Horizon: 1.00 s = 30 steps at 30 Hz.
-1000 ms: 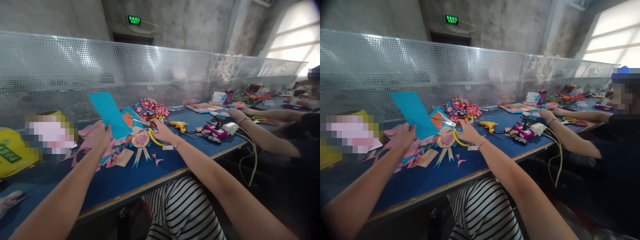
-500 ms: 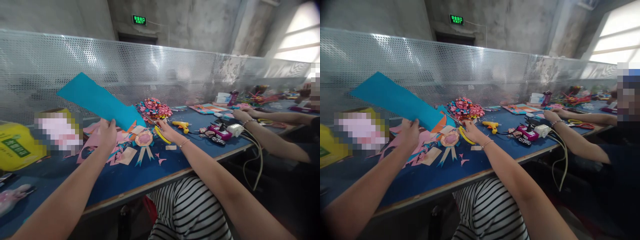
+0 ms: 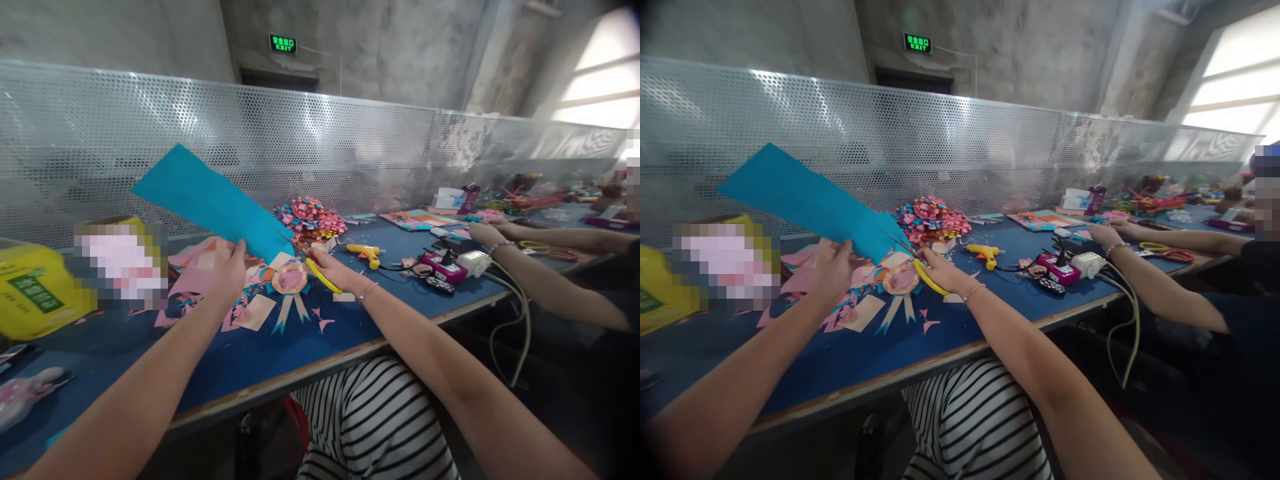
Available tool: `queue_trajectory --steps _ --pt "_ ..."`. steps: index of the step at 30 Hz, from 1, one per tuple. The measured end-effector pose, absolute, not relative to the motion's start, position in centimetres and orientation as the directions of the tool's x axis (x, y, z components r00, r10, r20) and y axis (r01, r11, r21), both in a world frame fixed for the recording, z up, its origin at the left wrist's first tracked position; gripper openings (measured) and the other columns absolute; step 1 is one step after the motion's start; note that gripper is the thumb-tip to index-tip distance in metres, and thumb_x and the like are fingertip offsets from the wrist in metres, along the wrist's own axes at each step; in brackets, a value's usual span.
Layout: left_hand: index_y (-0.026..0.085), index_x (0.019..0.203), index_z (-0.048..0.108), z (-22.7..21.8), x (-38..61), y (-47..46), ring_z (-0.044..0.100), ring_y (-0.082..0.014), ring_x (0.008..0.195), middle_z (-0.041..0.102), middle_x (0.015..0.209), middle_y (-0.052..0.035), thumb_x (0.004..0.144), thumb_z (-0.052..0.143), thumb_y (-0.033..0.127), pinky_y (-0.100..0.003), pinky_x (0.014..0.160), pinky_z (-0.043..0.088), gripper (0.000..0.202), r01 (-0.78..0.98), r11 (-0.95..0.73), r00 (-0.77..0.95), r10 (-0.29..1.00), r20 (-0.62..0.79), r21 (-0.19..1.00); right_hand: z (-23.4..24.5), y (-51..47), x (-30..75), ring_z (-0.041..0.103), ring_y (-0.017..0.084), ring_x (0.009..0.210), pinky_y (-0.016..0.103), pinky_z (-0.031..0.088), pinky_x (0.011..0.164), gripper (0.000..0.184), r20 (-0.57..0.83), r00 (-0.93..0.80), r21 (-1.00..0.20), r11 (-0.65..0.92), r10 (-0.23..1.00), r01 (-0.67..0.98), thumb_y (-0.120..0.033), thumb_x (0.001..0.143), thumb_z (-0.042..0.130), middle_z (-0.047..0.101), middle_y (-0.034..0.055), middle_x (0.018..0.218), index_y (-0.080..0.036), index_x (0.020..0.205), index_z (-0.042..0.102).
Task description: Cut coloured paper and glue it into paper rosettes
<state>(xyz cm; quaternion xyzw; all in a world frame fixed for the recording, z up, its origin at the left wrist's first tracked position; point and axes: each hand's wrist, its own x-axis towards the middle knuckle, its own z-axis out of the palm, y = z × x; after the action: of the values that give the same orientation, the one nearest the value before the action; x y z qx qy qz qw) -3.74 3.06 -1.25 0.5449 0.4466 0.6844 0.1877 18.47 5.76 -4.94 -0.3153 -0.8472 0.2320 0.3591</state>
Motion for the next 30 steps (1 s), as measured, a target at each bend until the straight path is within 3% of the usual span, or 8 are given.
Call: queue_trajectory --steps 4,18,30 --pt "0.026 0.093 0.045 -0.8 -3.3 2.7 0.056 -0.0151 0.056 0.054 0.079 -0.0021 0.076 0.054 0.030 -0.034 0.050 0.052 0.020 0.104 -0.518 -0.321 0.790 0.522 0.849 -4.7 5.6 18.4 0.049 0.019 0.100 0.037 0.038 0.092 0.034 0.469 -0.546 -0.628 0.697 0.694 0.347 -0.043 0.087 0.042 0.053 0.0083 0.108 -0.018 0.108 0.043" --pt "0.028 0.107 0.046 -0.3 -2.9 2.0 0.063 -0.0213 0.070 0.061 0.092 -0.0058 0.077 0.052 0.028 -0.036 0.054 0.054 0.030 0.096 -0.546 -0.297 0.782 0.548 0.832 -4.0 4.6 18.4 0.051 0.018 0.093 0.036 0.040 0.088 0.034 0.454 -0.542 -0.622 0.687 0.707 0.375 -0.038 0.086 0.044 0.056 0.0080 0.107 -0.016 0.111 0.044" --pt "0.028 0.115 0.044 -0.5 -3.1 2.0 0.065 -0.0196 0.071 0.061 0.093 -0.0065 0.079 0.051 0.030 -0.034 0.058 0.055 0.037 0.117 -0.525 -0.277 0.798 0.535 0.843 -3.8 4.2 18.6 0.049 0.017 0.090 0.032 0.040 0.082 0.029 0.463 -0.538 -0.626 0.690 0.704 0.363 -0.038 0.086 0.043 0.054 0.0053 0.098 -0.016 0.105 0.045"
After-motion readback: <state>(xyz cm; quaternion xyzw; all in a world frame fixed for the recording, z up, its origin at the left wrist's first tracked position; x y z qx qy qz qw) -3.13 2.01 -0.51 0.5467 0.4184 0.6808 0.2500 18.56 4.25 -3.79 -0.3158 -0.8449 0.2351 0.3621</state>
